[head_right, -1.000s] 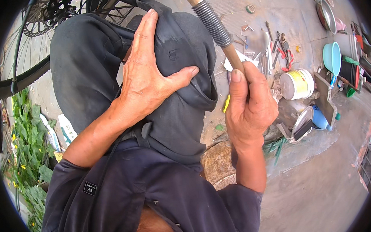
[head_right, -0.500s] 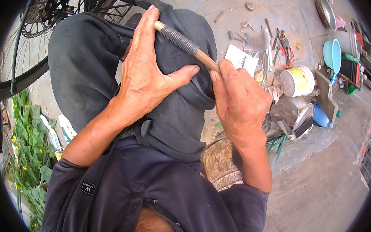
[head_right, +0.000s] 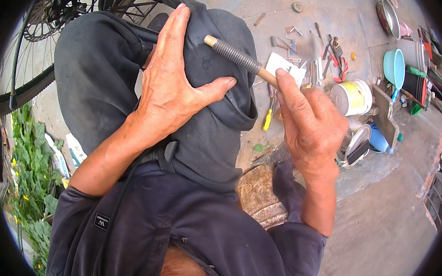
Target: The person roughens a punctured area on a bicycle inner tube using a metal rasp, then applies a dark adhesive from a small can to the prepared spot.
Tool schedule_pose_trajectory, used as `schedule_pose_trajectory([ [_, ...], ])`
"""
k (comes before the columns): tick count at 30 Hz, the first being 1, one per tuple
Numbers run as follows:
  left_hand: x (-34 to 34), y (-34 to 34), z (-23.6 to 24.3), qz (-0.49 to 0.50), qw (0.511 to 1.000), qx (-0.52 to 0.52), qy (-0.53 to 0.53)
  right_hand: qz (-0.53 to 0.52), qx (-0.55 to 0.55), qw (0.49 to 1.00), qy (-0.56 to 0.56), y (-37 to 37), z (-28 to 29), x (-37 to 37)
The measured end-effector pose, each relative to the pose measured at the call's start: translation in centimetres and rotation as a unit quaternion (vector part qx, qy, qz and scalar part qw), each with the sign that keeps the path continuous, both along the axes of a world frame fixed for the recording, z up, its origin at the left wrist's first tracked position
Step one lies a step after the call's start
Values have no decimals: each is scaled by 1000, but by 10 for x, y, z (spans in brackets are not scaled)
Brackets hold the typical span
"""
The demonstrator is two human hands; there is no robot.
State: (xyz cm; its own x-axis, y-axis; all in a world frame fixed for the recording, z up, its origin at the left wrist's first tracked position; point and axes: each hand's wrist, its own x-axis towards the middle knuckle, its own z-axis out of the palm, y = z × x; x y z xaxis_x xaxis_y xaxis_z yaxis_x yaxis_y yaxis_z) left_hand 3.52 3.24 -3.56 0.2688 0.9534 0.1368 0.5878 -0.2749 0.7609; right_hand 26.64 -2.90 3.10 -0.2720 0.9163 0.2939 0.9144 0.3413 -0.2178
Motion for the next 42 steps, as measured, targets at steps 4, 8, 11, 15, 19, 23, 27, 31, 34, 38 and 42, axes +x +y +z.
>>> schedule_pose_trajectory([
  [4, 1, -1, -1, 5, 1000, -8, 11, -22, 19, 1000, -10, -4, 13, 19],
  [8, 3, -2, -1, 12, 1000, 4, 18, -4, 8, 1000, -5, 4, 18, -6],
  [11, 1, -1, 0, 4, 1000, 5, 12, 6, -5, 1000, -14, 4, 7, 1],
  [15, 1, 0, 0, 18, 999, 11, 36, -15, 18, 999, 40, -2, 7, 15],
  [19, 1, 0, -1, 4, 1000, 10, 11, -3, -13, 995, 94, 9, -1, -9],
  [23, 0, -1, 2, 3, 1000, -2, 28, -11, -50, 996, 69, 3, -9, 4],
  [27, -4, 1, 3, 0, 1000, -9, 25, -181, -153, 918, 318, -11, -6, 11],
  [31, -5, 1, 1, -5, 1000, -5, -4, -104, -243, 792, 550, -6, -21, 19],
  [34, -4, 1, 5, -8, 1000, -8, -1, -93, -242, 810, 527, 1, -34, 13],
  [38, -11, 2, -12, 0, 999, 12, 46, -105, -296, 805, 502, 4, -31, 10],
  [42, -10, 3, 7, -26, 998, -10, 53, -112, -347, 803, 471, 5, -32, 8],
])
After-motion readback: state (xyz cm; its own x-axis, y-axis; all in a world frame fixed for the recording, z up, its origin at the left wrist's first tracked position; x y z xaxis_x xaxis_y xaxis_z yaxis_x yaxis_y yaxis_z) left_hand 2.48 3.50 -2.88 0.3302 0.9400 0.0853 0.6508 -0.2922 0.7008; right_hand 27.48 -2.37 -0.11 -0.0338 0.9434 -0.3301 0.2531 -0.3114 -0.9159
